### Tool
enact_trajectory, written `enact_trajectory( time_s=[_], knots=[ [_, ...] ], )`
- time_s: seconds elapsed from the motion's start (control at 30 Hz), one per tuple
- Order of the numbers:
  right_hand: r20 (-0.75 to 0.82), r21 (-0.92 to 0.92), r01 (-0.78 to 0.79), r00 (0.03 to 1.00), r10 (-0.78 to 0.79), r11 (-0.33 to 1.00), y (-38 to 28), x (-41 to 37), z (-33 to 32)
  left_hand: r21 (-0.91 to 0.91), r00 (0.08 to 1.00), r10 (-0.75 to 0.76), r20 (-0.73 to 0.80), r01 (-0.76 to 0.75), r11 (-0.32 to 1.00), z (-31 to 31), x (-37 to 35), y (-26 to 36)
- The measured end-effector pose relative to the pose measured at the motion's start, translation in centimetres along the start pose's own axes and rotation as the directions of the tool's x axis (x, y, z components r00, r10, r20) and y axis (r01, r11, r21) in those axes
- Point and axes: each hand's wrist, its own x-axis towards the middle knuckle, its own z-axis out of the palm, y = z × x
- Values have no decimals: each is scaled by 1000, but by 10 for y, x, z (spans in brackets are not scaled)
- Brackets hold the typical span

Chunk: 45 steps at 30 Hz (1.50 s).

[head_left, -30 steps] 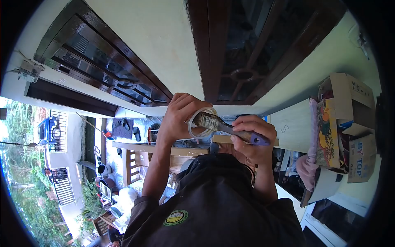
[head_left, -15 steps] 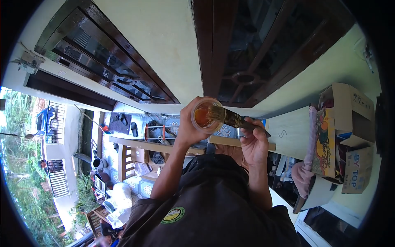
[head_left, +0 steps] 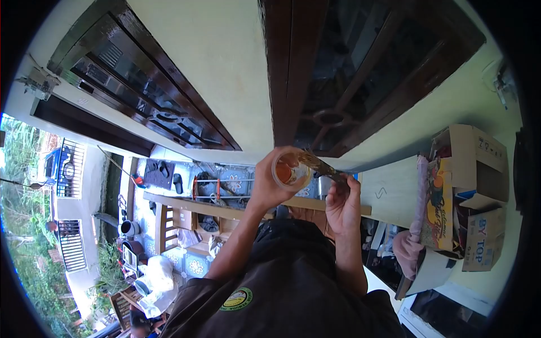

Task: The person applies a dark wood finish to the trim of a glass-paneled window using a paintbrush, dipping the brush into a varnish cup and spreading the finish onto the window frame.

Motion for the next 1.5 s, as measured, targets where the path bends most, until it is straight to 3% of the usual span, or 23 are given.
enact_trajectory(
  time_s=[0.13,0.27,0.37,0.4,0.53,0.6,0.63,0.7,0.73,0.77,0.83,0.9,0.97,1.0,1.03,1.1,1.13,1.17,1.23,1.27,1.33,1.47,1.5],
  knots=[
    [-212,-47,-76,975,64,996,1,-1,19,39,1000,15,-13,-14,999,1,1,3],
    [41,35,-29,999,27,999,10,-6,6,-16,998,-20,-61,19,1000,-1,0,4],
    [12,7,39,999,-39,999,26,-7,15,4,992,-51,-116,52,999,-7,-5,5],
    [-37,-181,110,992,-118,977,33,-8,21,0,992,-44,-119,44,999,-11,-7,4],
    [24,-118,147,989,-145,982,51,-16,28,-20,990,-113,-80,112,994,-29,-12,2],
    [117,-399,346,938,-327,849,59,-24,36,-7,987,-129,-94,129,992,-35,-15,1],
    [117,-411,341,940,-322,846,61,-30,43,-16,984,-133,-122,132,991,-38,-15,-1],
    [319,-786,482,852,-415,388,64,-44,57,-31,977,-140,-160,136,990,-43,-21,-5],
    [469,-776,580,794,-388,249,63,-44,55,-49,976,-132,-172,125,991,-46,-23,-6],
    [472,-776,582,791,-388,243,68,-45,61,-66,976,-122,-182,111,992,-48,-24,-6],
    [435,-552,735,657,-616,395,81,-50,72,-71,974,-118,-195,105,992,-54,-26,-2],
    [407,-537,693,712,-572,481,84,-47,64,-79,970,-120,-210,106,991,-59,-27,1],
    [443,-767,573,799,-406,289,89,-44,52,-62,965,-154,-211,144,988,-67,-27,3],
    [360,-733,539,825,-434,416,97,-40,51,-35,970,-115,-215,110,993,-70,-28,4],
    [356,-739,529,832,-425,417,97,-38,53,-37,967,-127,-221,121,992,-73,-29,6],
    [63,-265,207,978,-198,942,99,-33,63,-3,964,-125,-233,128,992,-77,-33,8],
    [84,-197,115,991,-100,974,98,-25,53,-30,962,-128,-239,125,992,-78,-34,7],
    [80,-193,109,992,-95,975,99,-20,47,-25,962,-133,-239,131,991,-79,-35,7],
    [165,67,-179,972,166,982,98,-11,40,-12,964,-103,-245,104,995,-81,-32,9],
    [169,62,-182,971,169,981,98,-8,40,-12,963,-101,-251,101,995,-81,-30,7],
    [206,280,-408,910,361,869,98,-2,40,-7,963,-101,-249,103,995,-80,-26,2],
    [223,292,-426,901,372,856,87,18,41,9,958,-81,-274,87,996,-74,-18,1],
    [197,231,-323,939,281,918,80,26,43,32,956,-67,-284,79,996,-75,-18,4]
  ],
)
